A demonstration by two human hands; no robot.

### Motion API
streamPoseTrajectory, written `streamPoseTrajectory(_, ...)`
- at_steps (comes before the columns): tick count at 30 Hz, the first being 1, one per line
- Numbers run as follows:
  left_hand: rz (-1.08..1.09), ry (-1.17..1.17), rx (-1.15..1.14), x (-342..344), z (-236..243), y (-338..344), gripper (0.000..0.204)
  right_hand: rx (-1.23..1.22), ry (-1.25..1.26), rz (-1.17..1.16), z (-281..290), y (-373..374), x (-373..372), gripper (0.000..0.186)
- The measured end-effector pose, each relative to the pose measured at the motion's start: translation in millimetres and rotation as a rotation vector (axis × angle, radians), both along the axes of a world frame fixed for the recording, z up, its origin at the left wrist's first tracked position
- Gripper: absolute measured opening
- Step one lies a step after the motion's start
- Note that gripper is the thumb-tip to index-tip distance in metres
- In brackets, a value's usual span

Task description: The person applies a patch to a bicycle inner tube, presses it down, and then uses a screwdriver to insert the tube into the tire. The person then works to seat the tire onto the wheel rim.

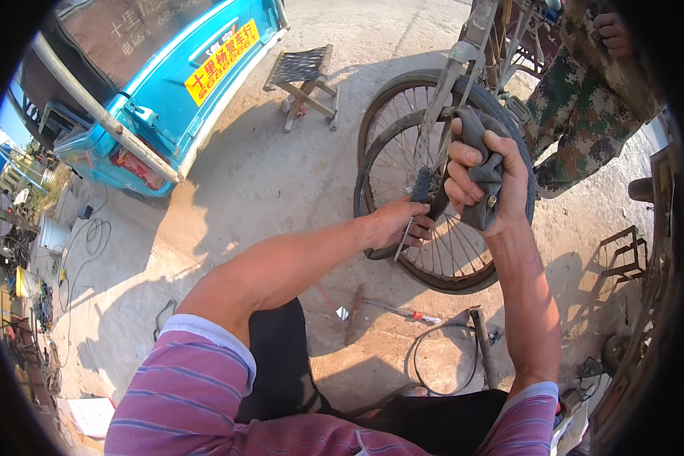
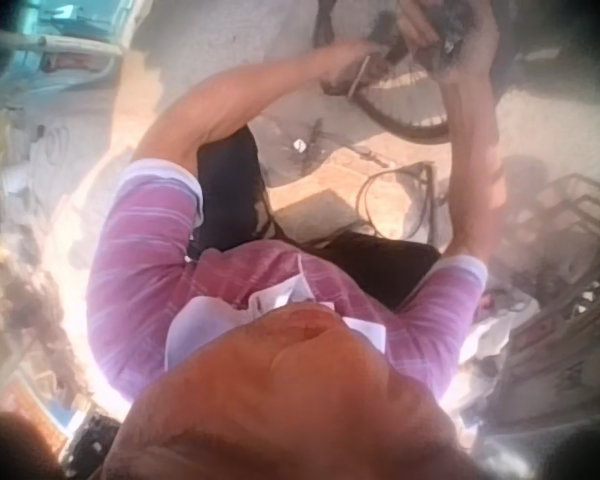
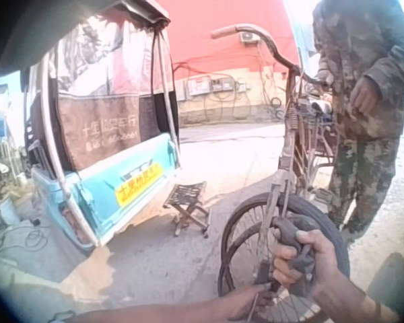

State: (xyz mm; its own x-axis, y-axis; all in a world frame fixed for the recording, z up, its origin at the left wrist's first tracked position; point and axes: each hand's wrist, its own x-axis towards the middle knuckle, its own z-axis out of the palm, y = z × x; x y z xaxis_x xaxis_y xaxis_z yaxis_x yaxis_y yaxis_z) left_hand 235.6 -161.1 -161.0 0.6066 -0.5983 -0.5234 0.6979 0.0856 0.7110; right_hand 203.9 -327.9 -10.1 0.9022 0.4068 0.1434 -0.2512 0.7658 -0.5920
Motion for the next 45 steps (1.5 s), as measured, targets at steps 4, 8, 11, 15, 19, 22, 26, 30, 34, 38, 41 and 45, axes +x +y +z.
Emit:
streamPoseTrajectory(4, -0.146, 0.019, 0.013, 3, -3, 3, 0.030, 0.025, -0.019, 0.036, -5, -6, 0, 0.050)
streamPoseTrajectory(8, -0.149, 0.033, -0.026, -3, -3, -6, 0.031, 0.057, -0.023, 0.076, -7, -3, 1, 0.050)
streamPoseTrajectory(11, 0.017, -0.040, 0.014, 9, 7, -8, 0.029, 0.065, -0.100, 0.118, -4, -8, 4, 0.048)
streamPoseTrajectory(15, 0.370, -0.228, 0.161, 43, 43, 13, 0.023, -0.074, -0.069, -0.009, -4, -21, -2, 0.046)
streamPoseTrajectory(19, 0.473, -0.389, 0.160, 49, 85, 34, 0.022, -0.240, -0.007, -0.079, -17, -19, -6, 0.052)
streamPoseTrajectory(22, 0.301, -0.641, 0.089, 31, 107, 24, 0.019, -0.526, 0.121, -0.231, -32, -5, -3, 0.047)
streamPoseTrajectory(26, 0.136, -0.662, -0.019, 18, 124, 20, 0.019, -0.293, 0.156, -0.036, -45, -5, -1, 0.035)
streamPoseTrajectory(30, -0.028, -0.589, 0.003, 19, 123, 27, 0.024, -0.102, 0.238, 0.124, -51, -15, -2, 0.038)
streamPoseTrajectory(34, -0.104, -0.678, 0.153, 15, 113, 30, 0.028, -0.122, 0.427, 0.211, -60, -8, -4, 0.039)
streamPoseTrajectory(38, -0.146, -0.813, 0.190, 8, 111, 29, 0.025, -0.345, 0.362, 0.123, -65, 2, -6, 0.036)
streamPoseTrajectory(41, -0.050, -0.952, 0.254, 2, 118, 32, 0.024, -0.382, 0.374, 0.016, -63, 8, -1, 0.040)
streamPoseTrajectory(45, 0.222, -0.956, 0.219, 0, 142, 47, 0.026, -0.232, 0.370, -0.009, -53, 9, 4, 0.036)
